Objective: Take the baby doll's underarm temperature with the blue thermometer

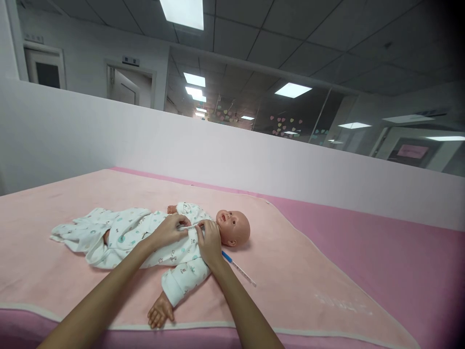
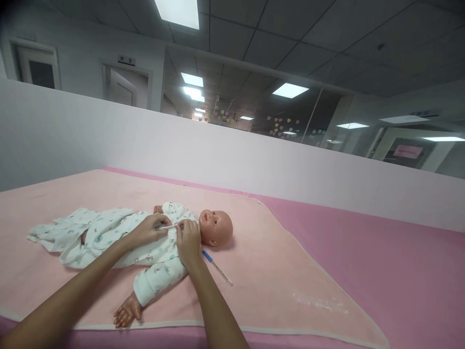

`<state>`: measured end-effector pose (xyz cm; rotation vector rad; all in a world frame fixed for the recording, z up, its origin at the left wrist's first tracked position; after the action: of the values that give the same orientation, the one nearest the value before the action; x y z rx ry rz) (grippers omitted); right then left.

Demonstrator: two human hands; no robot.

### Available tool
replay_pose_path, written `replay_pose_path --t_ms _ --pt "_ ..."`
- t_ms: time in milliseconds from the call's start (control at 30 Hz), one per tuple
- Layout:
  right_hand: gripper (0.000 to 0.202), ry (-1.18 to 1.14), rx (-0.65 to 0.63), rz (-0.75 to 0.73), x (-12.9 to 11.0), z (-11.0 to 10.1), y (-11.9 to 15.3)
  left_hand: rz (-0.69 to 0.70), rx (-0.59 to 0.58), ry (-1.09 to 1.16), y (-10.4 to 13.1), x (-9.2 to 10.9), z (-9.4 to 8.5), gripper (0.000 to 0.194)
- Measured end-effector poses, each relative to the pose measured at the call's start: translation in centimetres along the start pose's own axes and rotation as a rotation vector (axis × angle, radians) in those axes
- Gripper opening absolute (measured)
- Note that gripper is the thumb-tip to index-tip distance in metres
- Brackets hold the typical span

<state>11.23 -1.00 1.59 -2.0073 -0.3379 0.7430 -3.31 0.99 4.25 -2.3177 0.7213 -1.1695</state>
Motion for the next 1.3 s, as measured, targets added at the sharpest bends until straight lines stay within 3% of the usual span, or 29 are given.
replay_pose_path --t_ms 167,600,1067,1300 --pt "0.011 -0.005 -0.003 0.003 0.06 0.12 -0.02 -0.061 -0.039 0.079 0.06 -0.21 -0.02 0.02" --pt "0.01 0.005 -0.002 -0.02 0.17 0.26 0.11 -0.049 -0.029 0.215 0.06 -0.54 0.14 0.026" --pt "0.009 -0.004 0.008 -0.01 0.0 0.16 0.09 -0.029 -0.066 0.162 0.18 -0.23 0.05 0.021" --pt "0.013 -0.015 0.013 -0.016 -0.16 0.11 0.0 0.036 -0.051 -0.022 -0.2 -0.54 -0.67 0.018"
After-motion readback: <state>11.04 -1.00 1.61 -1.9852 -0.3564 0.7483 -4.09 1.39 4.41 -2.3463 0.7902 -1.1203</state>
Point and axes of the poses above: each hand's wrist, its own y-axis away from the middle knuckle, its own z-axis out of the palm, x = y × z, the point moved 3 cm from there along -y, towards the middle knuckle, and after that the axes turned 12 degrees about x, right-handed, at the moved point
